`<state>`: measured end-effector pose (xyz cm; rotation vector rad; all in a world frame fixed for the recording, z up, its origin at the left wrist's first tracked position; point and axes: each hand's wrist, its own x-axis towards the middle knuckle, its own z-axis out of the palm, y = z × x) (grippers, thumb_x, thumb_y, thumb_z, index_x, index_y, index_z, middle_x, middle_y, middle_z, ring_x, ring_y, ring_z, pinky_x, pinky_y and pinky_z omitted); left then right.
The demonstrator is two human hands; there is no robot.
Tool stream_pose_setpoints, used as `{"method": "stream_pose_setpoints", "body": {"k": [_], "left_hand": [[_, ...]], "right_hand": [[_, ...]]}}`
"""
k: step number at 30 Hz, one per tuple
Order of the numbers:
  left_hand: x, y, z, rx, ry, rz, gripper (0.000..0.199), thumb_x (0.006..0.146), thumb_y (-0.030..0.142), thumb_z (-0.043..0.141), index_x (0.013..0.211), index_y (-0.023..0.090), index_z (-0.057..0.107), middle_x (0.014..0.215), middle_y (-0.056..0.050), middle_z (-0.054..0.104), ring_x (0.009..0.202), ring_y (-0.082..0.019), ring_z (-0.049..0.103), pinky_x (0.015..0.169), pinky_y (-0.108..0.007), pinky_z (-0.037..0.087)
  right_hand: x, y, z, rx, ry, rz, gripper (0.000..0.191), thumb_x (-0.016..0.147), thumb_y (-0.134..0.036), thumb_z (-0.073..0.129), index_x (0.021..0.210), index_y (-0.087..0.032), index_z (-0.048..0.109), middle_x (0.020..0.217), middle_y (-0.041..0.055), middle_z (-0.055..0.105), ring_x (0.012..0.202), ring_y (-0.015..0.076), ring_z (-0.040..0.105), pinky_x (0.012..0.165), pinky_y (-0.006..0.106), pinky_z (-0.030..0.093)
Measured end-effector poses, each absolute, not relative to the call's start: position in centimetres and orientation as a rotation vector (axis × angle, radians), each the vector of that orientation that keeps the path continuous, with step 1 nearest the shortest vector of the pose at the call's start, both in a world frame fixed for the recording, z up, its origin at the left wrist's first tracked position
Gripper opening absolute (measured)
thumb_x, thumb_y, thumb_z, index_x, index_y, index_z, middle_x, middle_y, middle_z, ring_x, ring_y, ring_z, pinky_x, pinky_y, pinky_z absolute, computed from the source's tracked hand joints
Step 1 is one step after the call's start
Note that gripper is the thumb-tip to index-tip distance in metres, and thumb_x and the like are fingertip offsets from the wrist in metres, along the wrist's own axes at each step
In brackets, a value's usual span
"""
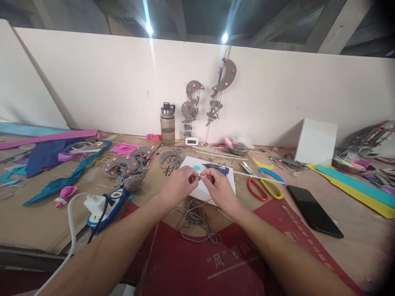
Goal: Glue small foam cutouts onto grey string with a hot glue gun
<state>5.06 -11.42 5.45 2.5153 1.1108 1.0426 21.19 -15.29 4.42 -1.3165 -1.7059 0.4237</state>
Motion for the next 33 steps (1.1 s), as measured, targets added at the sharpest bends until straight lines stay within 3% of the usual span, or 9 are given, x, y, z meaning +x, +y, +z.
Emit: {"method": "stream_pose_setpoints", "body": {"k": [4, 11, 18, 33], "left_hand": [[5.06, -11.54, 6.02, 2.401, 1.127, 1.069, 0.009, 0.074, 0.014, 0.053, 0.072, 0.019, 0.061, 0.074, -0.003, 0.064, 0.068, -0.014, 0.056, 0.066, -0.026, 0.040], [5.02, -11.51, 6.38, 2.180, 1.130, 1.124, 0.009, 0.073, 0.020, 0.054, 0.069, 0.018, 0.062, 0.071, -0.002, 0.065, 0.067, -0.013, 0.057, 0.063, -0.025, 0.041], [4.98, -11.00, 6.28, 1.714, 1.099, 1.087, 0.014, 0.071, 0.030, 0.059, 0.074, 0.017, 0.062, 0.058, 0.001, 0.060, 0.047, -0.009, 0.047, 0.047, -0.022, 0.037], [5.48, -11.44, 5.84, 1.677, 0.981, 1.108, 0.013, 0.071, 0.029, 0.062, 0.070, 0.016, 0.063, 0.055, 0.001, 0.057, 0.048, -0.008, 0.045, 0.045, -0.020, 0.033]], "right_hand": [[21.04, -15.62, 4.68, -1.296, -1.666, 0.446, 0.020, 0.085, -0.030, 0.049, 0.103, -0.020, 0.051, 0.071, -0.0027, 0.047, 0.066, 0.0135, 0.046, 0.066, 0.027, 0.038], [20.92, -15.73, 4.72, -1.273, -1.701, 0.315, 0.011, 0.086, -0.026, 0.049, 0.093, -0.020, 0.055, 0.078, 0.0004, 0.051, 0.074, 0.0141, 0.048, 0.070, 0.027, 0.038], [20.58, -16.10, 4.79, -1.242, -1.694, 0.324, 0.009, 0.086, -0.025, 0.050, 0.088, -0.019, 0.056, 0.074, -0.0010, 0.051, 0.070, 0.0126, 0.046, 0.067, 0.026, 0.037], [20.60, -15.42, 4.43, -1.298, -1.435, 0.491, 0.023, 0.080, -0.038, 0.058, 0.070, -0.019, 0.051, 0.063, -0.0043, 0.044, 0.060, 0.0101, 0.039, 0.057, 0.024, 0.033]]}}
